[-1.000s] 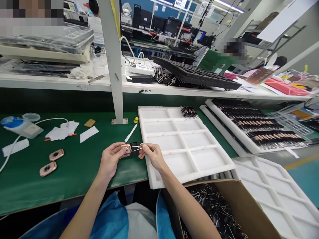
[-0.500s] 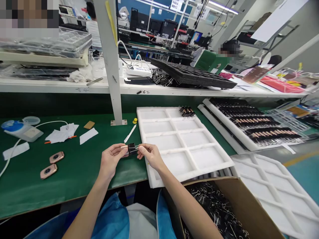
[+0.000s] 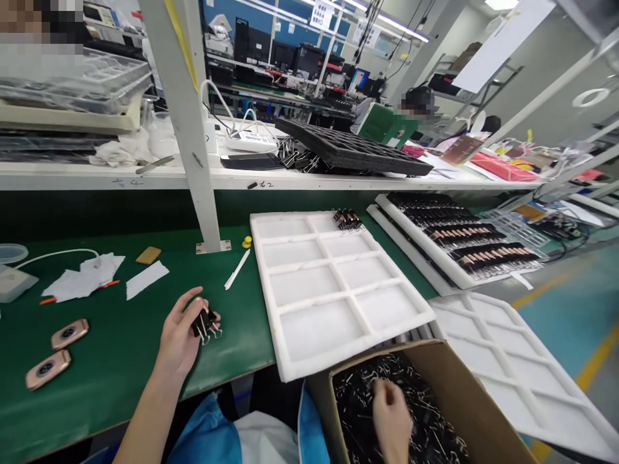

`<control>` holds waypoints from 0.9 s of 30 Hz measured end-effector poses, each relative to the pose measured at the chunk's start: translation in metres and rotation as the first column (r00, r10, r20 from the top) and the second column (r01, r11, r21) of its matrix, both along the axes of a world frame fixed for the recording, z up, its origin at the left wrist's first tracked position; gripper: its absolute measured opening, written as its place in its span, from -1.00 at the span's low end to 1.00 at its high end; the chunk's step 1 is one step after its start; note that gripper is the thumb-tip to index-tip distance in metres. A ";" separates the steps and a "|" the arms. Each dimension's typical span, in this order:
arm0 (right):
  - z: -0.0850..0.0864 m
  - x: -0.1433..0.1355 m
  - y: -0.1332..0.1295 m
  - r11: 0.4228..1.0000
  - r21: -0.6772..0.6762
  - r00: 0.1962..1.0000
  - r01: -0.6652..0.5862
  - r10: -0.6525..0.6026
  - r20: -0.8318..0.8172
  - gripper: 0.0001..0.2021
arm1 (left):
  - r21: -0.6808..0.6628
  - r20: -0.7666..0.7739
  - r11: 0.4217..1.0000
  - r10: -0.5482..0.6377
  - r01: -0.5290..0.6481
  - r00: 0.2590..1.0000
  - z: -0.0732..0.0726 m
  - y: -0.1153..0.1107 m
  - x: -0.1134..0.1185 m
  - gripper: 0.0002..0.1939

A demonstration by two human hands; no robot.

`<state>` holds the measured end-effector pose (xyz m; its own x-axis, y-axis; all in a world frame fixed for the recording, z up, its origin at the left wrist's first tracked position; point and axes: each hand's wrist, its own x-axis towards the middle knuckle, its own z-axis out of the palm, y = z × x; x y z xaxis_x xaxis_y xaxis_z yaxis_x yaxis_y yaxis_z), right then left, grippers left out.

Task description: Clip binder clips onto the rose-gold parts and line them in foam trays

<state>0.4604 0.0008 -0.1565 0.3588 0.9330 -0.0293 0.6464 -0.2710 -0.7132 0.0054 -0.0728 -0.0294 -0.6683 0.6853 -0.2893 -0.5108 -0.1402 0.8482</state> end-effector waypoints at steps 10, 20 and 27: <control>-0.093 0.009 -0.009 0.815 -0.394 0.742 -0.424 0.562 0.365 -0.60 | -0.204 -0.326 0.978 -0.105 0.038 0.940 -0.011 -0.012 0.016 -0.47; -0.072 0.023 0.001 0.783 -0.575 0.860 -0.237 0.445 0.251 -0.66 | -0.273 -0.556 0.960 -0.207 0.058 0.805 -0.028 -0.018 0.017 -0.53; 0.019 0.057 0.010 0.988 -0.012 0.939 0.153 -0.149 -0.309 -0.60 | -0.338 -0.534 0.929 -0.324 0.154 0.781 -0.025 -0.019 0.021 -0.47</control>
<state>0.5172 0.0107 -0.1375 0.4704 0.8697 -0.1496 0.3467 -0.3380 -0.8750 0.0260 -0.0917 -0.0539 -0.5915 0.8002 -0.0985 0.0929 0.1890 0.9776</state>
